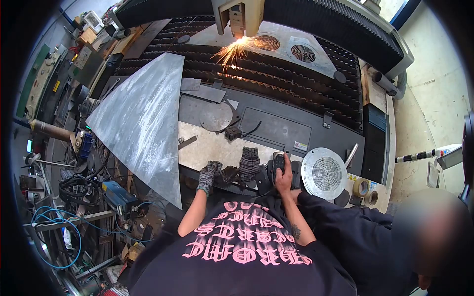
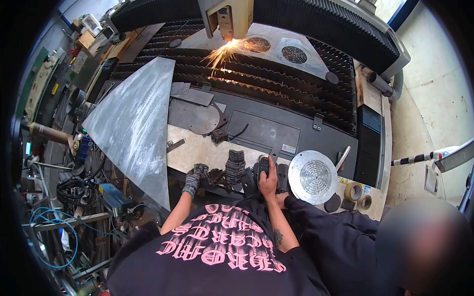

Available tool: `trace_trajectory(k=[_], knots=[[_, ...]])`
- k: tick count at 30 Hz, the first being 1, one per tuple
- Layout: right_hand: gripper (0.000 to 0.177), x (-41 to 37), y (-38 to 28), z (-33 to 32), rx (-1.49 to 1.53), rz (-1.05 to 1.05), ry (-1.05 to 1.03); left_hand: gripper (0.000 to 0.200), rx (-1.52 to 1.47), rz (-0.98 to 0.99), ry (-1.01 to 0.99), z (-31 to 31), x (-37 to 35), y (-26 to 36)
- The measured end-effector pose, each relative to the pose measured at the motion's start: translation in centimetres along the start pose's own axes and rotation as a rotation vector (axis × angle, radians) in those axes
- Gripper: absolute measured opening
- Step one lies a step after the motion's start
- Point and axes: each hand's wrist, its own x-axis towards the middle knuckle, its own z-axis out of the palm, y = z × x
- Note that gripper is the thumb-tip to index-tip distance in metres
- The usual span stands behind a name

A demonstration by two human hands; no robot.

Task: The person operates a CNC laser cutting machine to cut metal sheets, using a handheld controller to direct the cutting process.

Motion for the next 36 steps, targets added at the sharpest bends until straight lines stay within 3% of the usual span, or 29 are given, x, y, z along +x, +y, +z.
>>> trace_trajectory(k=[4,7,13,19,22,25,34,36], knots=[[0.062,0.1,-0.2,0.0,0.0,-0.007,0.001,0.034,0.136,0.043,0.024,-0.3,0.4,-0.5],[0.062,0.1,-0.3,0.0,-0.008,-0.02,0.007,0.035,0.082,0.024,0.021,-0.7,1.7,-2.2],[0.061,0.1,-0.3,0.0,-0.012,-0.023,0.009,0.04,0.049,-0.025,-0.002,0.1,-0.1,0.3],[0.061,0.1,-0.3,0.0,-0.015,-0.008,0.003,0.047,0.297,0.012,0.032,-0.3,0.6,-0.1],[0.061,0.2,-0.3,-0.1,-0.012,-0.023,0.005,0.047,0.293,0.0,0.037,0.5,-1.0,2.0],[0.061,0.2,-0.4,-0.1,-0.018,-0.025,0.008,0.046,0.313,0.104,0.025,-1.4,3.0,-3.4],[0.06,0.1,-0.1,0.0,0.003,-0.012,0.002,0.042,0.303,0.109,0.04,-1.5,3.3,-3.8],[0.06,0.1,0.0,-0.1,-0.008,-0.021,0.007,0.039,0.197,0.066,0.011,-0.5,1.2,-1.2]])
